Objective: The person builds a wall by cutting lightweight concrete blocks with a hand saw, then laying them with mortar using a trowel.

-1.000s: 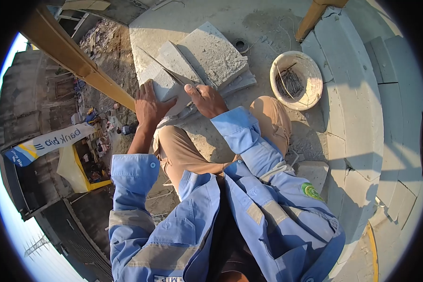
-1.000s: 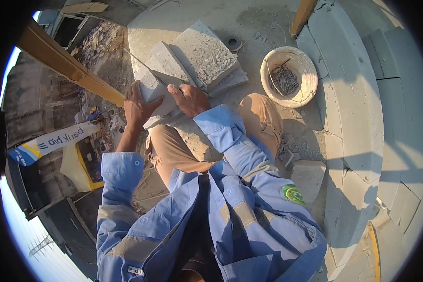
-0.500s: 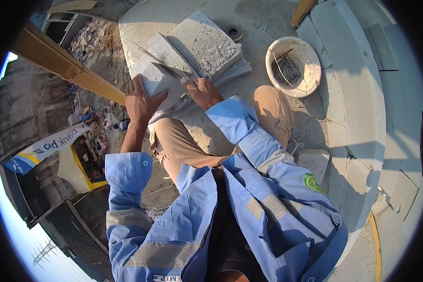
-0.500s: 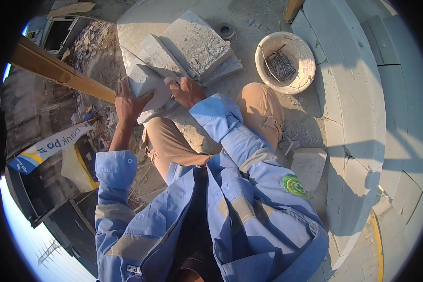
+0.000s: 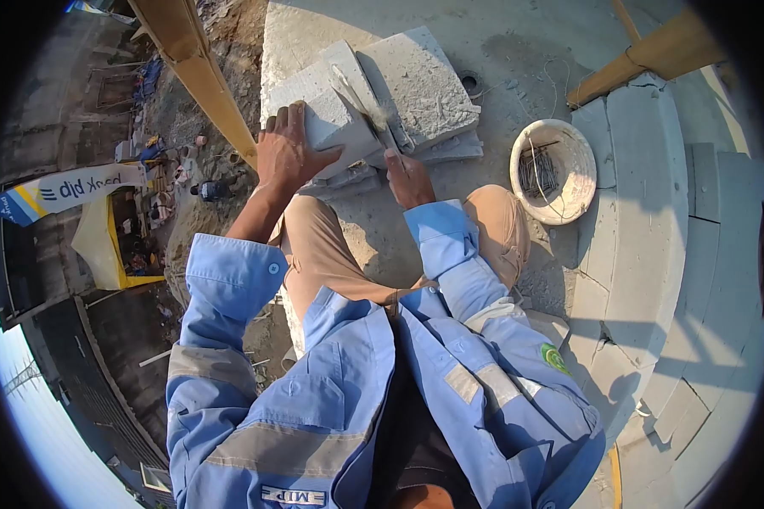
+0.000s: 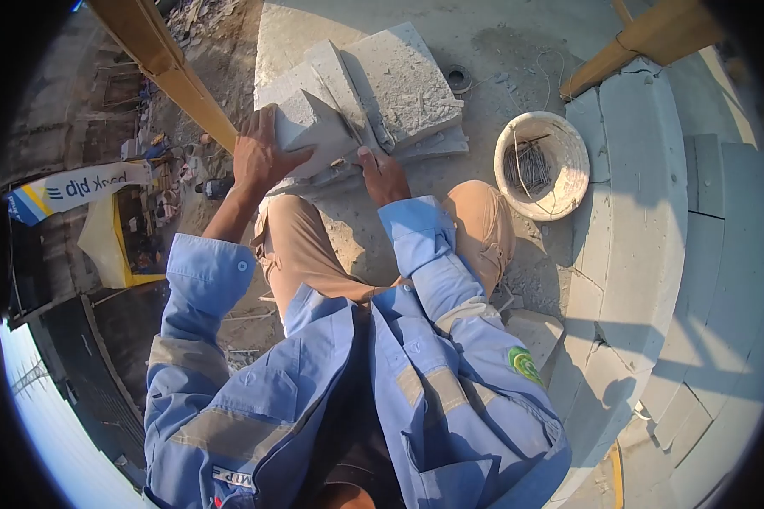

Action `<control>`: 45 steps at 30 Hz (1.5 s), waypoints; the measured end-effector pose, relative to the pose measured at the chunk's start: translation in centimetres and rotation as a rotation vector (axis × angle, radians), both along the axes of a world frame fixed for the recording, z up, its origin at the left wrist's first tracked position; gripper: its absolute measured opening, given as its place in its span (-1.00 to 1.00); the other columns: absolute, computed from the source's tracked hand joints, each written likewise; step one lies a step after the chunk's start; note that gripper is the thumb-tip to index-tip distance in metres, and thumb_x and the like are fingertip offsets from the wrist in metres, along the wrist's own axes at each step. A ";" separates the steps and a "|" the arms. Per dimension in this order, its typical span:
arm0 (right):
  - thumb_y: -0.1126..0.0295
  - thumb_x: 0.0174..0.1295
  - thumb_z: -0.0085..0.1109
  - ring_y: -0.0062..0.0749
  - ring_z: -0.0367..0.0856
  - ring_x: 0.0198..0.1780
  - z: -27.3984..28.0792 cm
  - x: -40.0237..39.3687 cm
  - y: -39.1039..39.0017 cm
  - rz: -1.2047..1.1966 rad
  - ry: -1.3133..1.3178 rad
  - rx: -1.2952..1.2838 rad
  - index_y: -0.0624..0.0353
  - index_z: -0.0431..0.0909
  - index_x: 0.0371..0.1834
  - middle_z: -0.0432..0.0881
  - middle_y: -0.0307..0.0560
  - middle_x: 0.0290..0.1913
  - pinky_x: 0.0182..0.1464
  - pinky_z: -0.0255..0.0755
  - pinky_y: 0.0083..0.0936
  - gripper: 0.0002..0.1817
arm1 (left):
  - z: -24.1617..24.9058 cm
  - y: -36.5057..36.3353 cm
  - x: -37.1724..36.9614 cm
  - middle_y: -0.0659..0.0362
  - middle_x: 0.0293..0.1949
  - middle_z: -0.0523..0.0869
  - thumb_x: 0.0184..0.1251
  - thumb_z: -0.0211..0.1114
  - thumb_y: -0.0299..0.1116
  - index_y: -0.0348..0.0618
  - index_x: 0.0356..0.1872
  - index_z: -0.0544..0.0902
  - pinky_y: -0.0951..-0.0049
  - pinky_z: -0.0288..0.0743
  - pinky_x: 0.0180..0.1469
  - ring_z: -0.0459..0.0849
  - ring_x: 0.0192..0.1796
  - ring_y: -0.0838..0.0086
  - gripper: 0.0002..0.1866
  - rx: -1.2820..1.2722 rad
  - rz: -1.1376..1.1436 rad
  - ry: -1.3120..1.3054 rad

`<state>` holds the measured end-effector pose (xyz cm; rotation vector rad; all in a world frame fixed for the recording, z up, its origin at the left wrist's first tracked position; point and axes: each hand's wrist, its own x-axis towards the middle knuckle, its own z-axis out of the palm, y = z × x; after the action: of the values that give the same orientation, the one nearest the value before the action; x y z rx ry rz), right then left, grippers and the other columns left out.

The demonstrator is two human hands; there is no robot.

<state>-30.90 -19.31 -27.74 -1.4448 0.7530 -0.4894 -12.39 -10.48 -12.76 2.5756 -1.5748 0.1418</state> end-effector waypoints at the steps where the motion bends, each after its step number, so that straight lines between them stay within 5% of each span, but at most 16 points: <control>1: -0.26 0.48 -0.14 -0.28 0.40 -0.48 -1.2 -0.8 0.1 0.016 0.023 0.079 0.33 0.48 -0.44 0.43 0.04 -0.58 -0.37 0.27 -0.21 -0.26 | 0.1 -0.1 -0.1 -0.08 0.07 0.61 -0.16 0.61 0.13 -0.26 0.27 0.44 0.11 0.49 0.18 0.60 0.13 0.00 -0.02 0.028 0.012 0.019; 6: -0.20 0.50 -0.12 -0.33 0.41 -0.48 4.1 -0.1 0.7 0.021 -0.082 0.240 0.28 0.49 -0.43 0.46 -0.06 -0.56 -0.38 0.28 -0.25 -0.32 | 0.1 -0.1 0.1 -0.05 0.12 0.60 -0.16 0.61 0.13 -0.19 0.31 0.43 0.06 0.43 0.23 0.58 0.19 0.01 -0.01 0.058 0.051 0.040; 10: -0.21 0.50 -0.11 -0.40 0.38 -0.51 1.1 0.2 1.1 -0.015 -0.101 0.073 0.26 0.48 -0.44 0.44 -0.13 -0.58 -0.42 0.26 -0.29 -0.32 | 0.5 0.0 -0.2 -0.02 0.12 0.60 -0.17 0.61 0.13 -0.16 0.31 0.43 0.06 0.43 0.22 0.58 0.20 0.02 -0.02 0.038 0.075 0.090; 12: -0.27 0.45 0.01 -0.67 0.26 -0.68 -1.7 -0.3 0.8 -0.025 -0.115 0.198 0.11 0.42 -0.47 0.31 -0.33 -0.66 -0.65 0.09 -0.58 -0.37 | 0.6 0.1 -0.4 0.01 0.10 0.60 -0.17 0.61 0.13 -0.15 0.29 0.44 0.08 0.43 0.20 0.58 0.21 0.05 -0.03 0.067 0.083 0.103; 16: -0.27 0.45 0.00 -0.64 0.29 -0.71 1.7 -1.0 2.4 -0.025 -0.126 0.365 0.13 0.44 -0.48 0.33 -0.30 -0.69 -0.66 0.12 -0.58 -0.36 | 0.9 0.2 -1.2 -0.06 0.08 0.60 -0.15 0.59 0.13 -0.26 0.28 0.44 0.11 0.47 0.18 0.57 0.17 0.04 -0.02 0.098 0.107 0.078; 18: -0.28 0.44 0.01 -0.62 0.31 -0.73 1.8 0.1 2.6 -0.123 -0.152 0.174 0.13 0.44 -0.51 0.36 -0.27 -0.70 -0.67 0.14 -0.58 -0.34 | 1.0 0.1 -0.7 -0.05 0.09 0.59 -0.14 0.59 0.13 -0.24 0.29 0.44 0.09 0.46 0.20 0.56 0.17 0.04 -0.02 0.068 0.082 0.096; 22: -0.22 0.48 -0.03 -0.66 0.22 -0.67 3.9 -0.7 1.9 -0.073 -0.143 0.289 0.15 0.43 -0.51 0.29 -0.34 -0.67 -0.61 0.04 -0.55 -0.36 | 0.8 -0.1 -0.6 0.02 0.12 0.61 -0.15 0.60 0.10 -0.14 0.28 0.45 0.09 0.45 0.19 0.57 0.19 0.09 -0.07 0.069 0.139 0.111; 25: -0.32 0.42 -0.01 -0.61 0.30 -0.71 4.9 -0.8 0.4 -0.035 -0.121 0.111 0.13 0.43 -0.55 0.35 -0.27 -0.71 -0.64 0.14 -0.56 -0.31 | 1.0 -0.2 -0.7 0.01 0.12 0.60 -0.16 0.61 0.09 -0.16 0.31 0.43 0.09 0.45 0.19 0.56 0.20 0.08 -0.03 0.048 0.083 0.108; 29: -0.34 0.40 0.00 -0.54 0.29 -0.78 -0.6 -1.6 1.3 -0.035 0.040 0.446 0.11 0.41 -0.52 0.32 -0.26 -0.74 -0.72 0.12 -0.56 -0.32 | 1.2 0.6 -0.4 0.02 0.09 0.58 -0.17 0.61 0.11 -0.18 0.32 0.42 0.12 0.42 0.21 0.54 0.20 0.10 -0.01 0.057 0.076 0.164; 35: -0.40 0.37 0.00 -0.59 0.27 -0.81 0.8 -0.7 2.6 -0.141 -0.095 0.361 0.11 0.41 -0.50 0.31 -0.29 -0.72 -0.79 0.03 -0.59 -0.28 | 1.1 0.8 -0.3 0.01 0.11 0.60 -0.15 0.60 0.11 -0.16 0.30 0.45 0.12 0.38 0.24 0.53 0.25 0.10 -0.04 0.029 0.119 0.208; 40: -0.40 0.38 -0.02 -0.58 0.24 -0.83 -3.2 -2.4 -0.6 -0.059 0.139 0.345 0.12 0.42 -0.51 0.30 -0.29 -0.74 -0.79 0.05 -0.56 -0.28 | 1.1 0.8 -0.7 0.00 0.08 0.61 -0.14 0.56 0.06 -0.16 0.29 0.47 0.15 0.39 0.20 0.56 0.21 0.13 -0.09 0.033 0.090 0.199; 45: -0.29 0.42 0.00 -0.49 0.35 -0.72 -2.9 -0.9 -3.2 -0.203 0.172 -0.026 0.15 0.49 -0.48 0.39 -0.22 -0.69 -0.67 0.21 -0.48 -0.34 | 0.7 1.1 -0.7 -0.02 0.08 0.61 -0.14 0.58 0.10 -0.17 0.26 0.46 0.15 0.39 0.21 0.55 0.22 0.12 -0.08 0.008 0.087 0.220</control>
<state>-31.75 -22.50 -30.68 -1.4542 1.0411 -0.5363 -13.07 -9.35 -12.06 2.5637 -1.3900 -0.1362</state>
